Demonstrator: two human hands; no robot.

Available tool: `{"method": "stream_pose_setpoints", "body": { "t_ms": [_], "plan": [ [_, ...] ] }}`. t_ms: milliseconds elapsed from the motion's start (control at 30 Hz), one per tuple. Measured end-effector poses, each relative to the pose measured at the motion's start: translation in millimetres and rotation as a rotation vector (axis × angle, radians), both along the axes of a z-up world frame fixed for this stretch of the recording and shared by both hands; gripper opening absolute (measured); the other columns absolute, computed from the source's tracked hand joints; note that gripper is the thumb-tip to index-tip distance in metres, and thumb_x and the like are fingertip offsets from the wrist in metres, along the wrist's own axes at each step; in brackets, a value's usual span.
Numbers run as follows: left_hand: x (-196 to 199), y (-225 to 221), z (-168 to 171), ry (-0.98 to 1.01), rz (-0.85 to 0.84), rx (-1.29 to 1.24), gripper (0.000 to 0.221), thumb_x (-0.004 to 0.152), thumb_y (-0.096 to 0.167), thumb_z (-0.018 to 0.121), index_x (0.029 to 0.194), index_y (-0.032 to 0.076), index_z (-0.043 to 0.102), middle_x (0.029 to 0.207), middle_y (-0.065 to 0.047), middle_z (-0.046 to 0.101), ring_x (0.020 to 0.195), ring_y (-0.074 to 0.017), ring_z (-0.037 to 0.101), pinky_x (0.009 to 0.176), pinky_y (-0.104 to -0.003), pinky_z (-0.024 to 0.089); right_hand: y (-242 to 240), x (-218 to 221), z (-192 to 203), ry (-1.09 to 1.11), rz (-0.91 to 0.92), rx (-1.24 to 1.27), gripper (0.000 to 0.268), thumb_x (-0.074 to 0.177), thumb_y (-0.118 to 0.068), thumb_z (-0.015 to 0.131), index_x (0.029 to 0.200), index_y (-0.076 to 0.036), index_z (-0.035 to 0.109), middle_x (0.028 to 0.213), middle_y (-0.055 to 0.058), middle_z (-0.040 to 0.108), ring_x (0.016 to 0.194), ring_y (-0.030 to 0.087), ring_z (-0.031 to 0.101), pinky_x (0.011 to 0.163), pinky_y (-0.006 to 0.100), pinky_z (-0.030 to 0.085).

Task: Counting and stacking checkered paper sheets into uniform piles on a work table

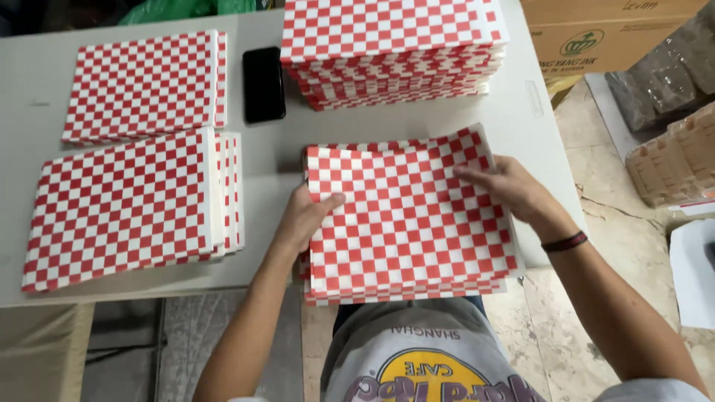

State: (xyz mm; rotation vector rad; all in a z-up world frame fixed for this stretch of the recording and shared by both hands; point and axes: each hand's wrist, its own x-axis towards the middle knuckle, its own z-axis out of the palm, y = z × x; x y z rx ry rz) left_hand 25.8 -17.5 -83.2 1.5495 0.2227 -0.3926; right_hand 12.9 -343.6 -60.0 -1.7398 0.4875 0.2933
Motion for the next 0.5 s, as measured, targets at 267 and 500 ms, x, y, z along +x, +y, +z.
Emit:
{"method": "stream_pose_setpoints", "body": {
  "t_ms": [267,500],
  "plan": [
    [-7.8,-1.9,-1.2,-0.078,-0.04,0.121,0.038,0.086,0.016,0.077,0.121,0.004,0.066,0.099,-0.02,0.076,0.089,-0.0346,0.077,0.076,-0.047,0.062,-9.0,18.6,-52.8,-0.175,0.141,-0.695,0.032,0.092,-0.037,0.071,0.075,-0.01,0.069,0.055,0.01,0.064,0.056,0.034,0.069,0.054,0.046,0.053],
    [-43.5,-30.4,58.5,-0.61,-0.312,0.601,0.059,0.093,-0.002,0.053,0.15,0.001,0.04,0.137,-0.034,0.058,0.107,-0.056,0.064,0.081,-0.068,0.054,25.8,-12.3,-9.6,-0.715,0.533,-1.086,0.012,0.093,-0.014,0.064,0.098,-0.004,0.065,0.089,0.011,0.068,0.076,0.034,0.072,0.059,0.044,0.06]
  ]
}}
